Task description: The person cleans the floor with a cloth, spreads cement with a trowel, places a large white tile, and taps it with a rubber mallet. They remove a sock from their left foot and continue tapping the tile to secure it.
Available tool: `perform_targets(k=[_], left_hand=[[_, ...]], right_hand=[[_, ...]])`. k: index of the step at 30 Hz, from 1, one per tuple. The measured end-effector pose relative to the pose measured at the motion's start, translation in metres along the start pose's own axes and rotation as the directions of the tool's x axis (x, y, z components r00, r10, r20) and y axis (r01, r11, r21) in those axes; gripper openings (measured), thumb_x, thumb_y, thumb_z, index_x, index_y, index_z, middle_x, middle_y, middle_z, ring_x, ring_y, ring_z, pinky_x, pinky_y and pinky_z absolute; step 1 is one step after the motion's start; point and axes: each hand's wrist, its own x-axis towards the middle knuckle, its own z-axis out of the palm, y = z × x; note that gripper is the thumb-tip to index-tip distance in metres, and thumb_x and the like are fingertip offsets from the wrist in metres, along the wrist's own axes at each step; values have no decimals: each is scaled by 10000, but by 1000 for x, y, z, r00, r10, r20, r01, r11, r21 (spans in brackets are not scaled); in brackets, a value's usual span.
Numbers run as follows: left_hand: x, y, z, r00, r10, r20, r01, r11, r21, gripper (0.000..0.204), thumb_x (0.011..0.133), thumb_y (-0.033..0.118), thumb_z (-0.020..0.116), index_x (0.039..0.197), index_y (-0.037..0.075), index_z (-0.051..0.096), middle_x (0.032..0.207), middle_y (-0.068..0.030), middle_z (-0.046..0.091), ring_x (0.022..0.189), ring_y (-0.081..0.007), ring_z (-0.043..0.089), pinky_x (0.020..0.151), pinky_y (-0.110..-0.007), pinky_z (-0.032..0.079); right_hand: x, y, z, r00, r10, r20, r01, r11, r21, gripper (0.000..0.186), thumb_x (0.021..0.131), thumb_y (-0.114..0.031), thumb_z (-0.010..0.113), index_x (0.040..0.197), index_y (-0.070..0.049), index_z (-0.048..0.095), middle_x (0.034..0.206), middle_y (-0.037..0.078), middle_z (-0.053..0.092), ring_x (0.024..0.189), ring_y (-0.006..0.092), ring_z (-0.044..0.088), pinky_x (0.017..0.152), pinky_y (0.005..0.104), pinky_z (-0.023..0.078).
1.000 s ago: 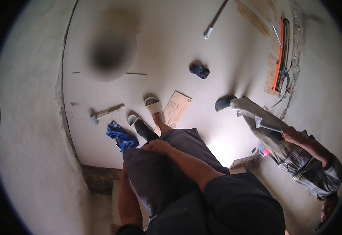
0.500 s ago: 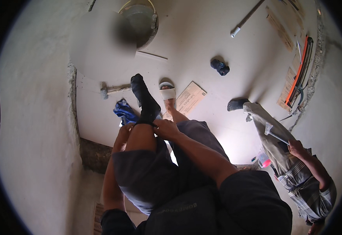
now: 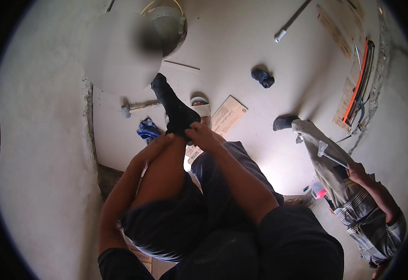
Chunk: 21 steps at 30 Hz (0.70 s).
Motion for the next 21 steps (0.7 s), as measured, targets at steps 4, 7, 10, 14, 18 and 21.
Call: perform_targets(k=[4, 7, 10, 14, 18, 21], left_hand=[[-14, 13, -1, 999, -36, 4, 35, 980, 197, 901, 813, 577, 608, 1396, -67, 371, 1342, -265, 486, 1219, -327, 510, 1020, -353, 400], [-18, 13, -3, 999, -49, -14, 51, 967, 251, 966, 794, 596, 625, 1408, -89, 328, 1360, -296, 456, 1251, -353, 484, 1041, -363, 382], [-21, 8, -1, 998, -63, -21, 67, 953, 296, 1006, 783, 608, 629, 1414, -103, 301, 1381, -314, 425, 1283, -373, 451, 1059, -378, 364], [-31, 3, 6, 995, -83, -48, 95, 908, 408, 1011, 795, 604, 621, 1419, -114, 278, 1407, -329, 384, 1316, -389, 410, 1073, -390, 350], [-48, 3, 6, 1000, -21, 14, 13, 904, 428, 927, 848, 547, 597, 1432, -94, 268, 1413, -315, 385, 1318, -375, 411, 1074, -388, 348], [-68, 2, 1, 998, -28, -48, 46, 905, 423, 852, 885, 501, 580, 1440, -69, 276, 1407, -291, 411, 1310, -360, 424, 1069, -384, 356]], right_hand=[[-4, -17, -9, 974, -4, 226, 51, 979, -199, 352, 806, -309, 674, 933, 9, 591, 788, 124, 640, 750, 162, 665, 672, 297, 515], [2, -12, -6, 979, 11, 201, 36, 973, -226, 341, 782, -303, 702, 930, -12, 600, 839, 145, 658, 791, 221, 678, 709, 354, 518], [-9, 16, 8, 982, -120, -146, 42, 892, -449, 280, 788, -261, 700, 918, -29, 615, 842, 166, 659, 773, 289, 670, 684, 403, 517], [-18, 53, 19, 897, -176, -406, -63, 858, -510, 280, 823, -265, 668, 1027, -78, 622, 924, 185, 668, 914, 364, 643, 798, 450, 497], [-13, 67, 21, 924, 45, -380, -272, 777, -568, 261, 858, -279, 639, 1059, -114, 622, 958, 188, 666, 939, 386, 634, 819, 478, 489], [-15, 59, 24, 903, -217, -370, -54, 798, -600, 253, 847, -262, 642, 1055, -119, 624, 948, 176, 675, 918, 383, 643, 811, 478, 493]])
